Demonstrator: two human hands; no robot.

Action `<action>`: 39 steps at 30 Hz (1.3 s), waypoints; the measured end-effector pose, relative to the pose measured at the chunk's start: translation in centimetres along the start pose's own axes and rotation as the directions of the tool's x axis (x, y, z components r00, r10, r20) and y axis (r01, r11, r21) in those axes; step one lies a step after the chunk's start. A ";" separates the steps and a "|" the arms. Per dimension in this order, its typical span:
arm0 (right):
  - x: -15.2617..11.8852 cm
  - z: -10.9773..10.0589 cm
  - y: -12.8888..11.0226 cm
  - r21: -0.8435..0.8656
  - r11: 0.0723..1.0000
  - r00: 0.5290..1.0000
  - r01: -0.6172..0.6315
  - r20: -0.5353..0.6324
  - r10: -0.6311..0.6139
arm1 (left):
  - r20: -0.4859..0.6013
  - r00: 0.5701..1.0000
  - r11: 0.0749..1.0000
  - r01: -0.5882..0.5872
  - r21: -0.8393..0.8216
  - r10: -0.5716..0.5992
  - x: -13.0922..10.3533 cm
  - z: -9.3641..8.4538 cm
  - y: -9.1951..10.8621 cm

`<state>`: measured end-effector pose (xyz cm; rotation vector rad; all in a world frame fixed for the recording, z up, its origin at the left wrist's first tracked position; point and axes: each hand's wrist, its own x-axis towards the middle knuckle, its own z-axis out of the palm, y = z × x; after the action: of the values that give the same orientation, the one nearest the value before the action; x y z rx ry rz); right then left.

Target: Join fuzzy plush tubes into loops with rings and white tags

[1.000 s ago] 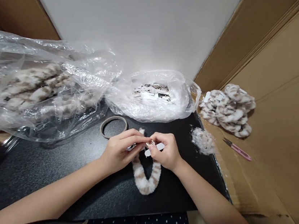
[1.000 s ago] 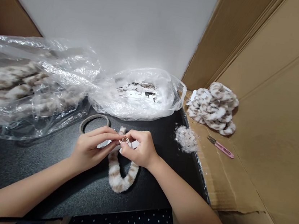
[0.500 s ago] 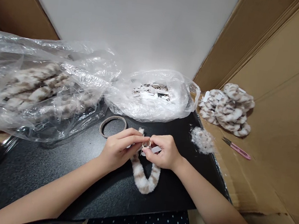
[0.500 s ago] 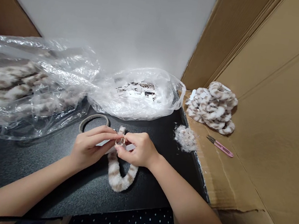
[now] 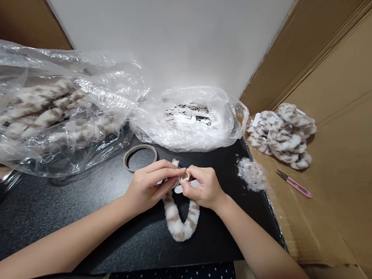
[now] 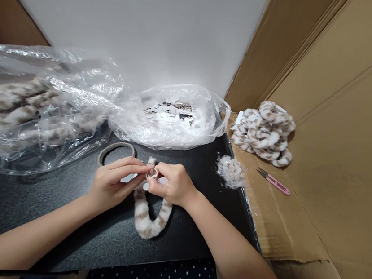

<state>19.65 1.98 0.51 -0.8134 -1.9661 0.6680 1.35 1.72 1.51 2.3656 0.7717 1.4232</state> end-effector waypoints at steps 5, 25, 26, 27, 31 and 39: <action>0.2 -0.3 0.3 0.005 0.998 0.998 -0.070 0.007 0.070 | 0.023 0.998 0.998 0.061 0.004 -0.061 0.0 0.0 0.0; 0.3 -0.3 -0.4 0.330 0.854 0.915 -0.403 0.134 0.380 | 0.010 0.968 0.963 0.252 -0.096 -0.252 0.2 -0.1 0.0; 0.3 -0.2 -0.4 0.355 0.829 0.900 -0.433 0.120 0.419 | 0.002 0.966 0.962 0.259 -0.093 -0.260 0.2 -0.1 0.0; 0.3 0.0 -0.4 0.381 0.801 0.883 -0.461 0.113 0.455 | -0.008 0.963 0.960 0.267 -0.088 -0.269 0.2 -0.1 0.0; 0.2 0.6 -0.7 0.458 0.720 0.844 -0.522 0.150 0.516 | -0.032 0.963 0.959 0.263 -0.102 -0.268 0.2 0.0 0.1; 0.4 1.0 -1.1 0.588 0.540 0.767 -0.602 0.239 0.596 | -0.033 0.987 0.986 0.158 -0.045 -0.159 0.4 -0.1 -0.1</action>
<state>18.35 1.40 1.04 -1.0313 -1.2501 1.6560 1.40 2.00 1.78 2.1986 0.9080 1.4056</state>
